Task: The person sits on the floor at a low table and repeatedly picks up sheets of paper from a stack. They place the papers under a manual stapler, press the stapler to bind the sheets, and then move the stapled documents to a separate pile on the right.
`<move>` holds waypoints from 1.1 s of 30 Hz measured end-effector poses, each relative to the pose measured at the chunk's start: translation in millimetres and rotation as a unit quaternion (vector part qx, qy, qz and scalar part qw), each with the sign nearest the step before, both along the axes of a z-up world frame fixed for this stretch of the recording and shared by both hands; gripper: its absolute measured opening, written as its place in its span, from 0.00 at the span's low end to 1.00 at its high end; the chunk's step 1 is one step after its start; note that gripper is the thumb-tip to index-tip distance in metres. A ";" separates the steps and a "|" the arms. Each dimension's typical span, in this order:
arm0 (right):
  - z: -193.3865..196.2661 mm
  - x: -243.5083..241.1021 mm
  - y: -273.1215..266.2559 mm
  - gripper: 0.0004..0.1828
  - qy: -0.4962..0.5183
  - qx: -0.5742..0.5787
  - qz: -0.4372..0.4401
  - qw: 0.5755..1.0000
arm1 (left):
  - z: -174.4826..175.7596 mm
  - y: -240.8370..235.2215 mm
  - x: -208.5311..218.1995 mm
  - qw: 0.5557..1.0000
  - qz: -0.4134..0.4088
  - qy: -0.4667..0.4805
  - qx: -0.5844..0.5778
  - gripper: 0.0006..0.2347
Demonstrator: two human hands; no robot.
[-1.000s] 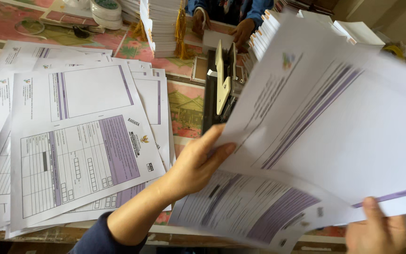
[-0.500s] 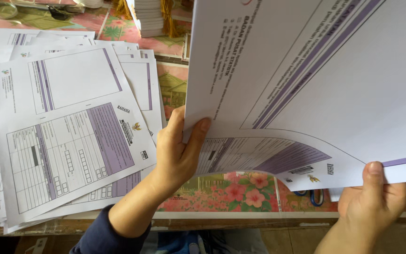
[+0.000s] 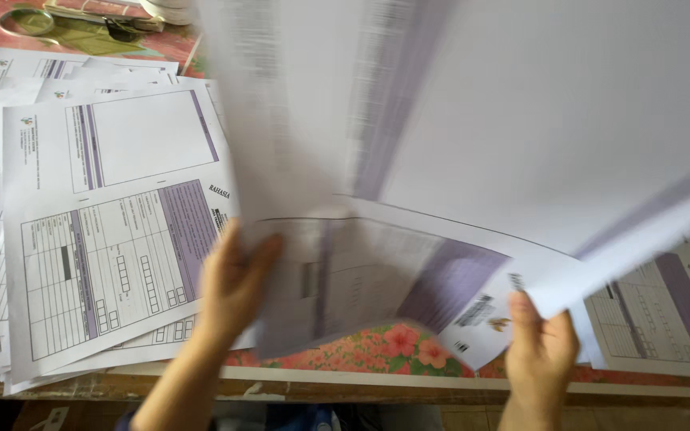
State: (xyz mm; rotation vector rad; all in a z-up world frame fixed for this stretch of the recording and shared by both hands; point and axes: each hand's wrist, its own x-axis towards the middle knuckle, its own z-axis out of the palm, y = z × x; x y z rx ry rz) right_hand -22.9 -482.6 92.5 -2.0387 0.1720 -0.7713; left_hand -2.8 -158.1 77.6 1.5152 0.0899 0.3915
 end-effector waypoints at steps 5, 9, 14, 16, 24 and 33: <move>-40.1 26.0 47.4 0.12 0.175 0.080 0.188 0.963 | 25.5 61.0 -52.2 0.975 0.077 0.198 -0.057 0.11; -61.6 30.2 92.9 0.14 0.286 0.082 0.352 0.887 | 11.5 95.8 -77.5 0.926 0.116 0.351 -0.075 0.09; -75.3 38.8 91.2 0.21 0.423 0.244 0.348 0.800 | 4.5 100.1 -69.1 0.908 0.088 0.409 -0.030 0.12; -84.2 50.1 72.6 0.25 0.397 0.193 0.361 0.822 | 15.2 89.7 -51.5 0.902 0.088 0.421 -0.044 0.17; -102.1 103.4 -37.3 0.23 0.299 0.268 0.169 0.900 | -36.5 -2.5 61.5 0.953 -0.023 0.299 0.034 0.26; -107.7 130.7 -97.6 0.22 0.267 0.242 0.123 0.925 | -111.2 -54.8 132.3 0.949 -0.063 0.271 0.150 0.18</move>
